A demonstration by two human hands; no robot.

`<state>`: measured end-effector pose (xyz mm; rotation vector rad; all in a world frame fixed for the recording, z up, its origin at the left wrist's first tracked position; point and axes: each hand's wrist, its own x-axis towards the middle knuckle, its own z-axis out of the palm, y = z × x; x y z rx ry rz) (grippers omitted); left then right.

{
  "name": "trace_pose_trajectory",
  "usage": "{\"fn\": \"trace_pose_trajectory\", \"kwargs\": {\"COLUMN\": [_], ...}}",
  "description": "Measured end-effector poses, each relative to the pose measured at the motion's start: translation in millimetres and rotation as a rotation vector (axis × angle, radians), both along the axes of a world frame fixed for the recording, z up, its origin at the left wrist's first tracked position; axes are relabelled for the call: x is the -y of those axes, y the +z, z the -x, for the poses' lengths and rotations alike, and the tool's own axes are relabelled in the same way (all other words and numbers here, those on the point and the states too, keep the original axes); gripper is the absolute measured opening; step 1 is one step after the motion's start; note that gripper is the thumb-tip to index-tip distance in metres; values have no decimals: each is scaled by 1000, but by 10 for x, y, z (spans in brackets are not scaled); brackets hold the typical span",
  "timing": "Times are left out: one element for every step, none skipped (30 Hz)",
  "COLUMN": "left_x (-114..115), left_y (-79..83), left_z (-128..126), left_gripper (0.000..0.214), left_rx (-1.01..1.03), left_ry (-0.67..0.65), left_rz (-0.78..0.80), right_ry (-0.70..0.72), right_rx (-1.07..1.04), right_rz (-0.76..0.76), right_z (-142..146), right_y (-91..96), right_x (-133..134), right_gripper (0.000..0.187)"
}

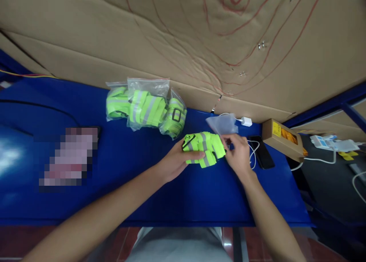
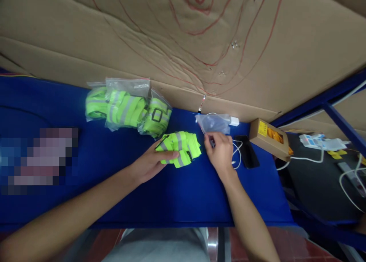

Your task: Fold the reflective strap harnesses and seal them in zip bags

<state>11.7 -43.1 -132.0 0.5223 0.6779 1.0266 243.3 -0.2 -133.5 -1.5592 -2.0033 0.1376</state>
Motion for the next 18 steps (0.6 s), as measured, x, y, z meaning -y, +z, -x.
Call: {"fn": "trace_pose_trajectory", "kwargs": {"left_x": [-4,-10,-18,-25,-30,-34,-36,-35,-34,-33,-33,-37,-45,-57,-73,-92,-112,-130], "left_y": [-5,-9,-12,-16,-20,-26,-32,-39,-46,-53,-59,-66,-74,-81,-90,-99,-108,-115], "left_z": [1,3,6,8,9,9,6,1,-4,-9,-12,-12,-9,-1,10,26,44,65], "left_gripper": [59,59,61,62,63,64,63,62,61,60,59,58,56,53,49,45,43,42], "left_rx": [-4,-9,-13,-18,-23,-28,-31,-34,-37,-41,-43,-39,-28,-12,7,25,40,47], "left_ry": [-5,-5,0,6,8,7,8,12,17,18,15,9,-1,-11,-17,-20,-21,-22], "left_rz": [-1,-2,-4,-6,-7,-6,-5,-3,4,13,21,23,20,14,5,-3,-8,-11], "right_ry": [66,126,177,216,243,260,270,273,272,268,264,261,264,273,286,301,312,320], "right_rx": [-37,-76,-117,-159,-201,-240,-275,-303,-324,-341,-353,-361,-366,-367,-366,-365,-364,-366], "right_rz": [18,41,68,95,122,147,168,184,197,205,213,221,232,247,267,290,313,333], "right_z": [52,99,138,169,190,201,204,201,193,183,173,165,159,156,156,158,162,165], "right_y": [27,41,43,34,17,-3,-23,-39,-51,-57,-59,-57,-54,-51,-50,-51,-54,-58], "right_x": [57,103,138,159,168,169,163,155,148,143,141,142,146,150,153,156,159,160], "right_gripper": [16,14,12,13,14,15,15,16,16,16,16,16,16,16,15,12,11,12]}}
